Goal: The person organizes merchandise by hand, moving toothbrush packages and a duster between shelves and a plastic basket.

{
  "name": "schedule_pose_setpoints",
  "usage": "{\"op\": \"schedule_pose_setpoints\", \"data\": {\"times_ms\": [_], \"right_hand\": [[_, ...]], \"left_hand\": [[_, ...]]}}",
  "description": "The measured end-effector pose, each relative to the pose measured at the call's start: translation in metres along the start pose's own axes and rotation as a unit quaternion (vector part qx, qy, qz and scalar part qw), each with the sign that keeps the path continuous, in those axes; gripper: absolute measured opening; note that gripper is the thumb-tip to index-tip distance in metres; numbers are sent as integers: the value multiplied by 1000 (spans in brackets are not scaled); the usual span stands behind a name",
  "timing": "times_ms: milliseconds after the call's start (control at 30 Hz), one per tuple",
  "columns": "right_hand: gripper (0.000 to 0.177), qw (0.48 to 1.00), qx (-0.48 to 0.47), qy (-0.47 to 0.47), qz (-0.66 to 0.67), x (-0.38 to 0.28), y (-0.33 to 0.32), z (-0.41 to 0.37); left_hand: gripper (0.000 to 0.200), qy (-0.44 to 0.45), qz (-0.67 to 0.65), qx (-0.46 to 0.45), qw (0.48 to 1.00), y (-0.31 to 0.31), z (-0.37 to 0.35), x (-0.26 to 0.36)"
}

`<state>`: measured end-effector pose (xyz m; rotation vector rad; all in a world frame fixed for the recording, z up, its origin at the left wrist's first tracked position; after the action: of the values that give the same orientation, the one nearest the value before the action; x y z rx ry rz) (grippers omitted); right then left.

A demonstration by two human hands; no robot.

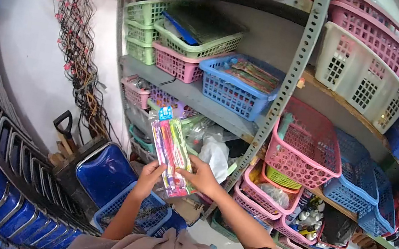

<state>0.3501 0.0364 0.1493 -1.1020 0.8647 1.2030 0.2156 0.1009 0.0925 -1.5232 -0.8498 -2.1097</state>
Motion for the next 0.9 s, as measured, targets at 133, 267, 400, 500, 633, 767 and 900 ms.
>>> {"op": "schedule_pose_setpoints", "data": {"times_ms": [133, 267, 400, 500, 633, 767, 900], "right_hand": [[38, 966, 40, -22, -253, -56, -44, 16], [29, 956, 91, -52, -275, -121, -92, 47], [34, 868, 171, -92, -457, -192, -134, 79], [30, 769, 229, -93, -589, -224, -156, 107], [33, 719, 263, -88, -637, -227, -196, 151], [36, 709, 252, 16, -659, -211, -231, 186], [45, 742, 197, 131, -627, -178, -274, 215]], "left_hand": [[44, 28, -30, -18, 999, 17, 8, 19], [45, 38, 28, -60, 997, 12, 20, 42], [46, 58, 99, -60, 992, 6, 39, 57], [42, 81, 105, -74, 988, 7, 58, 67], [40, 125, 175, -84, 973, 18, 93, 94], [40, 215, 262, -93, 936, 34, 141, 110], [43, 254, 367, -94, 890, 65, 182, 130]]}}
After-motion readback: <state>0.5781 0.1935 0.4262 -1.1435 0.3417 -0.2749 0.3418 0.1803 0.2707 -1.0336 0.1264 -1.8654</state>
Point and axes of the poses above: each hand's wrist, its own z-axis towards the middle knuckle, its own y-axis out of the palm, x = y × z, the point moved 8 cm from there along z, towards the middle knuckle, and after that the axes turned 6 degrees about -x, right-handed, at the moved point
